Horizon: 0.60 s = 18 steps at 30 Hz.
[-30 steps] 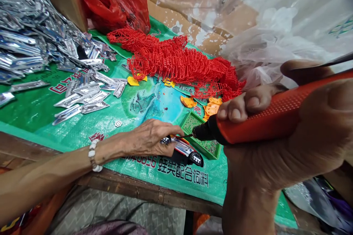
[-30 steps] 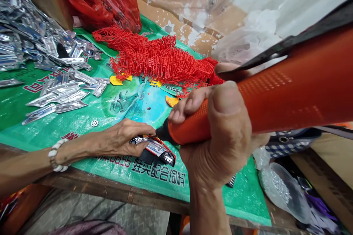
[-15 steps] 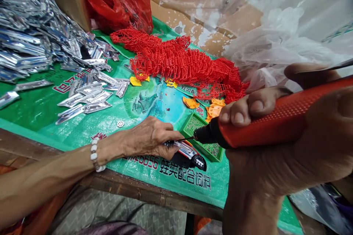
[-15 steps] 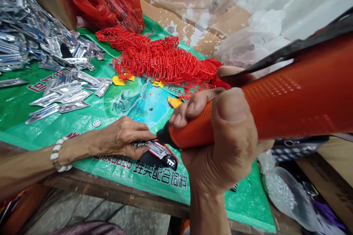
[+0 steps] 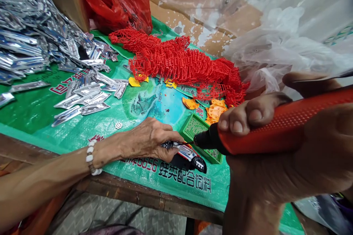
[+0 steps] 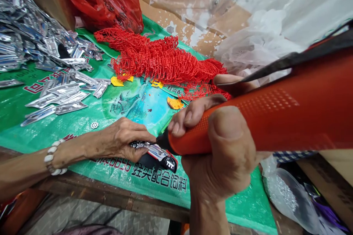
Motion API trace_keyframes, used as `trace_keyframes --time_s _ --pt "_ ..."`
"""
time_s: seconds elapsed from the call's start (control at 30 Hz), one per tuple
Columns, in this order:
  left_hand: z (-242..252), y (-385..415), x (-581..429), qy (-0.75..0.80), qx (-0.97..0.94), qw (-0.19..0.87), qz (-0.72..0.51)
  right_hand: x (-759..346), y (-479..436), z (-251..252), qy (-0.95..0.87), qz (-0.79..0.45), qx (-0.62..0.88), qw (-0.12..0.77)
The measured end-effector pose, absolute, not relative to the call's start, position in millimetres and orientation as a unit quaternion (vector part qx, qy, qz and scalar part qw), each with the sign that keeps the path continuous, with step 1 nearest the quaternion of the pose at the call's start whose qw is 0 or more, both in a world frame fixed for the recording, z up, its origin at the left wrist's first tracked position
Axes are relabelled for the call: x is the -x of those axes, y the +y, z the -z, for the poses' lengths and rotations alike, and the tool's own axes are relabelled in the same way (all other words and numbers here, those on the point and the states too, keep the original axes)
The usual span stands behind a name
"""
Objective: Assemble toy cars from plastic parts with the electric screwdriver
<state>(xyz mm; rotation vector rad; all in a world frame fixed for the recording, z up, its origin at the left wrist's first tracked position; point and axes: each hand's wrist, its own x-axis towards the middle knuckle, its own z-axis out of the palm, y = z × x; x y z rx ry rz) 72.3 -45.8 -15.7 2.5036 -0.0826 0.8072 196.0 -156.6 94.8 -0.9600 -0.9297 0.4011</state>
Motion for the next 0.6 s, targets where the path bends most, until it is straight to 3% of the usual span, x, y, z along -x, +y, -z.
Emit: trace_keyframes --time_s 0.6 --pt "14.4 -48.7 -73.0 -0.020 -0.918 0.261 -0.298 -194.1 -152.6 -98.9 -0.419 -0.205 0.441 0.767"
